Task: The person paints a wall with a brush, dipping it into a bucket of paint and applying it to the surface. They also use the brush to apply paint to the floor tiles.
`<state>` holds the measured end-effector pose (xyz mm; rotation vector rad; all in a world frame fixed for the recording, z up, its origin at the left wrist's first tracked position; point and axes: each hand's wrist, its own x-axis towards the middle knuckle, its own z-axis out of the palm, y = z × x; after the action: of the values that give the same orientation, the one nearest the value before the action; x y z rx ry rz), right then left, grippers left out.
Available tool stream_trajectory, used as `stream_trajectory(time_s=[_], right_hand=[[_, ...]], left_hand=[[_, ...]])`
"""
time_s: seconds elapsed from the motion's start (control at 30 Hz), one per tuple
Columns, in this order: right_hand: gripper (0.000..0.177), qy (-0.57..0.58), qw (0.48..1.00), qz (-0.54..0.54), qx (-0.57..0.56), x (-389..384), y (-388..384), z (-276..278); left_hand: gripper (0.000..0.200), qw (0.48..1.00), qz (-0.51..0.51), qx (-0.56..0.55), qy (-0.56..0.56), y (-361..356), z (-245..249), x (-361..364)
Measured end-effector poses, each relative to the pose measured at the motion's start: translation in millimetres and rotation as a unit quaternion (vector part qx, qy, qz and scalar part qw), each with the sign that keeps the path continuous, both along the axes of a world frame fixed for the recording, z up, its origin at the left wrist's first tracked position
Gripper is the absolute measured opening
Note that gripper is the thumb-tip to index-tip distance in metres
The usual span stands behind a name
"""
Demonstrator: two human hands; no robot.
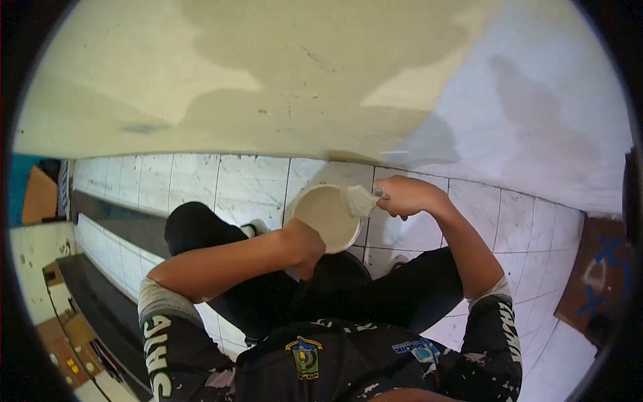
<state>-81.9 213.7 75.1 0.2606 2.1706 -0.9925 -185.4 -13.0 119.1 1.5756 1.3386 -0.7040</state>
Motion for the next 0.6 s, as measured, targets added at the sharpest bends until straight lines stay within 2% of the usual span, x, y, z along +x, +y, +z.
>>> stream_trajectory(time_s=[0.03, 0.1, 0.23, 0.27, 0.33, 0.43, 0.6], right_hand=[[0.022, 0.0, 1.0, -0.011, 0.006, -6, -1, -2], [0.022, -0.06, 0.997, 0.046, -0.008, -19, -7, -5], [0.022, -0.095, 0.994, 0.022, -0.058, -37, -27, -2], [0.022, -0.097, 0.994, 0.007, -0.057, -40, -31, -3], [0.026, -0.138, 0.989, 0.023, -0.045, -46, -40, -6], [0.028, -0.166, 0.985, -0.005, -0.053, -52, -47, -5], [0.029, -0.185, 0.979, -0.043, -0.077, -58, -53, -14]], left_hand=[[0.034, 1.0, 0.009, 0.008, 0.002, -3, 0, -10], [0.034, 1.0, 0.005, 0.014, 0.002, -10, 0, -30], [0.04, 1.0, 0.014, 0.019, -0.019, -26, 3, -64], [0.04, 1.0, -0.001, 0.022, -0.021, -31, 2, -72], [0.037, 0.997, 0.033, 0.042, -0.049, -40, 0, -87], [0.044, 0.998, 0.0, 0.004, -0.069, -44, -6, -116], [0.046, 0.994, -0.091, 0.001, -0.054, -51, -44, -150]])
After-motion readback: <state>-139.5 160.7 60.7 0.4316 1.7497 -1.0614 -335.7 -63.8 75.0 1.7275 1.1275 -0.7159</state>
